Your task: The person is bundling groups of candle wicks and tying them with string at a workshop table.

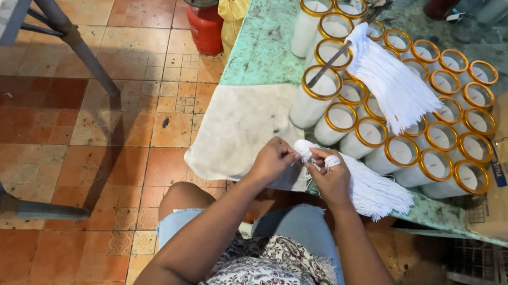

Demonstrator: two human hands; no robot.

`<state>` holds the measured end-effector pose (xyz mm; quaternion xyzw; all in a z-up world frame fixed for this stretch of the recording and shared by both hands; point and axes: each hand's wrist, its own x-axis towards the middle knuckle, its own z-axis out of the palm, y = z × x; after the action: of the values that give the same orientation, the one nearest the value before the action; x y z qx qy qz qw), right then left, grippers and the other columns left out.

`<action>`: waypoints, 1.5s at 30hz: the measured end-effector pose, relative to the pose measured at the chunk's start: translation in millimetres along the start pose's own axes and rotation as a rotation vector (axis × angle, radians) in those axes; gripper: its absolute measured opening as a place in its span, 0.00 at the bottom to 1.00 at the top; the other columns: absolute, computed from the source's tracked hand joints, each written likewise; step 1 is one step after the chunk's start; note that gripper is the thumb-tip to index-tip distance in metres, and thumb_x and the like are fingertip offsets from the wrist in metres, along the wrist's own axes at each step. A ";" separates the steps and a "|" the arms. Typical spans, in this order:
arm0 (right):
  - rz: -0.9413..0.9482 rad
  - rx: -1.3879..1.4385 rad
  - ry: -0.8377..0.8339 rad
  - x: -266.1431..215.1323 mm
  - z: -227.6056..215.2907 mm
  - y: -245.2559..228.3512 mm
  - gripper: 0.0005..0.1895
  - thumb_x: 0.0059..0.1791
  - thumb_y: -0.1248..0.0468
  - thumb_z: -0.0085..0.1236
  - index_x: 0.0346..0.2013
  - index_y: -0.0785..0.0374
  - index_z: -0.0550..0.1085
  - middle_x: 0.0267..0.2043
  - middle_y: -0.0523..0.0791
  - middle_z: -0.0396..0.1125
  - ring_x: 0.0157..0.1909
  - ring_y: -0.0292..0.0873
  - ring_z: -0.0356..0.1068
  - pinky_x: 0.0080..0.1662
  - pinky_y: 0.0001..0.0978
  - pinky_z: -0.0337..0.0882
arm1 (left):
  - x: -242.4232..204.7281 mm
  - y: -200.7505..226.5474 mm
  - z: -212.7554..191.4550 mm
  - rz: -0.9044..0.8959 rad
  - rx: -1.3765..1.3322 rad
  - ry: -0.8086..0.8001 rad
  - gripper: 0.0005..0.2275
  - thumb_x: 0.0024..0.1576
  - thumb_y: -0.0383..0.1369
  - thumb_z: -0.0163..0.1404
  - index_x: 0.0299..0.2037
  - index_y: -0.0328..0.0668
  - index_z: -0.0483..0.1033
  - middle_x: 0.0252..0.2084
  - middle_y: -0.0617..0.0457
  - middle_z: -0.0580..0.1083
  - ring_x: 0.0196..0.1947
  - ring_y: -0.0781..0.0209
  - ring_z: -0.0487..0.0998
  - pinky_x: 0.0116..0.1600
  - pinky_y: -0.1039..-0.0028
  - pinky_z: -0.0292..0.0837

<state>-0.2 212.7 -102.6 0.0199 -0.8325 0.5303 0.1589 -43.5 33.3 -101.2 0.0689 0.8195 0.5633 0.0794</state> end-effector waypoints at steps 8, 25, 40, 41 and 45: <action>-0.014 -0.035 -0.005 -0.1 1.3 3.3 0.20 0.41 0.70 0.71 0.47 0.57 0.82 0.40 0.44 0.73 0.39 0.38 0.73 0.35 0.22 0.73 | -4.3 5.8 7.0 0.036 0.153 -0.014 0.07 0.56 0.35 0.59 0.37 0.40 0.83 0.45 0.43 0.72 0.50 0.41 0.77 0.54 0.60 0.76; 0.016 0.008 0.012 -2.6 1.3 13.1 0.18 0.42 0.70 0.70 0.47 0.59 0.82 0.39 0.46 0.73 0.40 0.37 0.73 0.38 0.22 0.72 | -15.3 10.3 -234.8 0.158 -0.912 0.650 0.06 0.57 0.31 0.49 0.27 0.52 0.72 0.24 0.58 0.67 0.26 0.69 0.67 0.35 0.80 0.59; 0.130 0.331 -0.198 18.8 41.0 -30.7 0.26 0.45 0.69 0.64 0.59 0.62 0.76 0.36 0.50 0.75 0.32 0.38 0.70 0.35 0.30 0.72 | -3.5 21.6 -84.0 0.458 0.158 0.077 0.08 0.45 0.39 0.61 0.34 0.54 0.83 0.53 0.48 0.73 0.55 0.41 0.76 0.61 0.55 0.70; 0.152 0.249 -0.221 24.4 43.6 -28.6 0.26 0.45 0.68 0.65 0.59 0.62 0.77 0.39 0.54 0.76 0.37 0.42 0.71 0.40 0.39 0.75 | -13.0 38.3 -74.8 0.445 0.247 0.012 0.07 0.47 0.40 0.60 0.33 0.54 0.83 0.54 0.46 0.73 0.53 0.37 0.78 0.59 0.52 0.73; 0.082 0.076 -0.259 24.2 35.9 -24.1 0.20 0.46 0.64 0.60 0.53 0.58 0.81 0.49 0.41 0.79 0.53 0.34 0.73 0.54 0.26 0.68 | -12.1 35.1 -64.9 0.472 0.194 0.018 0.05 0.46 0.40 0.57 0.31 0.58 0.81 0.47 0.53 0.72 0.53 0.60 0.76 0.60 0.74 0.67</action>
<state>-27.1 173.5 -88.5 0.0600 -0.8256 0.5604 0.0273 -44.3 -15.8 -44.9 0.2608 0.8317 0.4854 -0.0685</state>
